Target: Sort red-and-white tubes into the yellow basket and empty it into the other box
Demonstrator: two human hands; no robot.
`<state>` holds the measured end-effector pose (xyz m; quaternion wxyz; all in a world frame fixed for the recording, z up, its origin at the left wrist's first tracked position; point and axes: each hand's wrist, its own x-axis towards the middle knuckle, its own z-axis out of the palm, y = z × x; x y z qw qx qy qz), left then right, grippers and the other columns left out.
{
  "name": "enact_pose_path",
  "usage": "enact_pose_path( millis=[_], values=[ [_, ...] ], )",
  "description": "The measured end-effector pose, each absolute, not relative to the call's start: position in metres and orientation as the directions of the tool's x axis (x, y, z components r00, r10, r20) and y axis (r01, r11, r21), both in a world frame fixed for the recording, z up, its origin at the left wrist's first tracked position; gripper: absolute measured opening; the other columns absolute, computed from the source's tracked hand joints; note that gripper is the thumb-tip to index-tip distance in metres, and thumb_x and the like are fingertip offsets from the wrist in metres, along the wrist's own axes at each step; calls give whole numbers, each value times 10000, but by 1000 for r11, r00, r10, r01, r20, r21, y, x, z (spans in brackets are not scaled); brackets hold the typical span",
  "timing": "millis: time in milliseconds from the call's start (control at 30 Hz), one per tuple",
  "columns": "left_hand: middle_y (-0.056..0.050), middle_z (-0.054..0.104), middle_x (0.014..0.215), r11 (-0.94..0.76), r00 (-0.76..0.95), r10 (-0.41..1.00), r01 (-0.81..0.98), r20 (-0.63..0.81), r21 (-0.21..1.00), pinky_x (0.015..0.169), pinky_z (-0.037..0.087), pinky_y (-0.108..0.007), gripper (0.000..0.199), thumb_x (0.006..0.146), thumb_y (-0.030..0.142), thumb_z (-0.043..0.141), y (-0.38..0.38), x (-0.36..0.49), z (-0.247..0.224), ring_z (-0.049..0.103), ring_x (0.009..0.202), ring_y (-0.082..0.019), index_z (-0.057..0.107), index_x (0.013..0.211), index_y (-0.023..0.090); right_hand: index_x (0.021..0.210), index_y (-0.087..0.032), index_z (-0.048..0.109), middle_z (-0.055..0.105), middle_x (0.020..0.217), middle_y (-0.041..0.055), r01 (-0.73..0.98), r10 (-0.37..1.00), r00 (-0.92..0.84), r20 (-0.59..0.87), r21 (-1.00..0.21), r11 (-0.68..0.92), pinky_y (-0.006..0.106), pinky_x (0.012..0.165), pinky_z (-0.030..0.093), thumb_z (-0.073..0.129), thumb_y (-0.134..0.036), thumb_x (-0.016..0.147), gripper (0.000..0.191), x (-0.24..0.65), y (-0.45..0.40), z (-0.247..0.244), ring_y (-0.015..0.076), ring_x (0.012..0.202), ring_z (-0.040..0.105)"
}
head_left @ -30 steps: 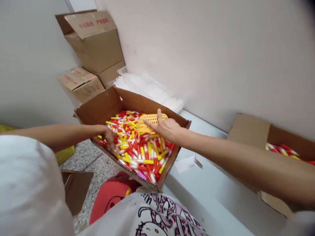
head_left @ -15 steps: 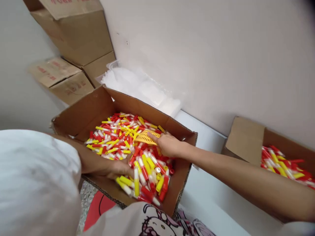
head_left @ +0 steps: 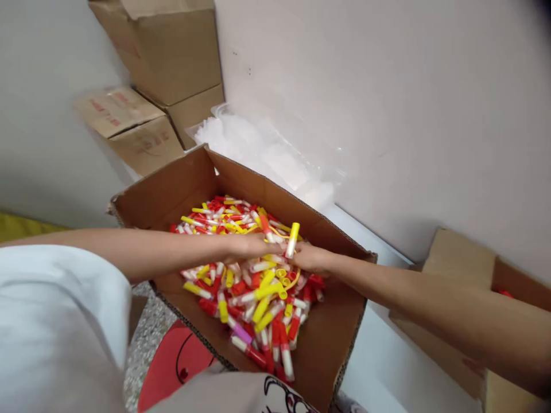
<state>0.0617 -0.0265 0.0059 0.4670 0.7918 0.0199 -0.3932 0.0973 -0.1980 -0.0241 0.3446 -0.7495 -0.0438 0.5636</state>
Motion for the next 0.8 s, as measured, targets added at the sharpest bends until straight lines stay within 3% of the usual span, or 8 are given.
enact_pose_path(
  millis=[100,167,300,400,500,600,800],
  values=[
    [-111,627,1178,-767,787,-255,190,-563,613,995,389,-456,669,709,629,576,-3,67,48,543,1120,-348,574,1188,160,1018,-142,540,589,563,-10,-411,497,421,-759,-648,-642,208,361,470,466,-35,745,302,95,-189,-16,115,391,539],
    [-97,605,1211,-786,907,-120,162,-405,596,1017,368,-434,641,749,581,573,11,63,78,533,1140,-320,534,1233,162,1086,-141,498,602,592,-7,-429,501,442,-744,-666,-610,212,366,479,444,3,712,404,92,-184,-7,124,409,558],
    [-94,624,1119,-531,981,132,191,-142,825,822,505,-432,491,861,484,487,36,44,120,664,811,-211,492,1219,148,1201,-169,414,647,700,10,-440,577,417,-702,-712,-547,233,408,515,413,20,668,565,87,-186,8,142,489,609],
    [-90,644,1013,-385,958,283,148,-36,911,742,531,-451,430,877,427,494,53,26,131,648,646,-144,495,1161,103,1085,-141,473,637,670,21,-431,588,419,-692,-721,-542,221,393,504,410,10,660,455,85,-191,12,132,469,596],
    [-89,650,985,-311,921,388,126,5,942,790,513,-488,422,871,410,516,63,11,135,626,615,-107,490,1131,79,959,-136,494,623,645,21,-426,564,474,-676,-736,-526,210,352,479,424,2,648,348,85,-195,13,131,443,584],
    [-104,647,991,-253,893,448,154,-25,955,822,493,-515,378,873,386,515,64,-1,138,614,604,-101,492,1092,79,968,-151,498,619,638,2,-427,576,529,-623,-782,-454,198,351,478,452,-7,646,355,86,-201,20,122,439,580],
    [-75,649,942,-179,861,497,222,-107,958,794,508,-417,261,844,341,535,51,-16,146,599,622,-109,505,988,126,1007,-159,487,579,553,-30,-418,606,601,-522,-851,-318,221,384,500,423,-25,675,363,86,-240,62,115,395,546]
  ],
)
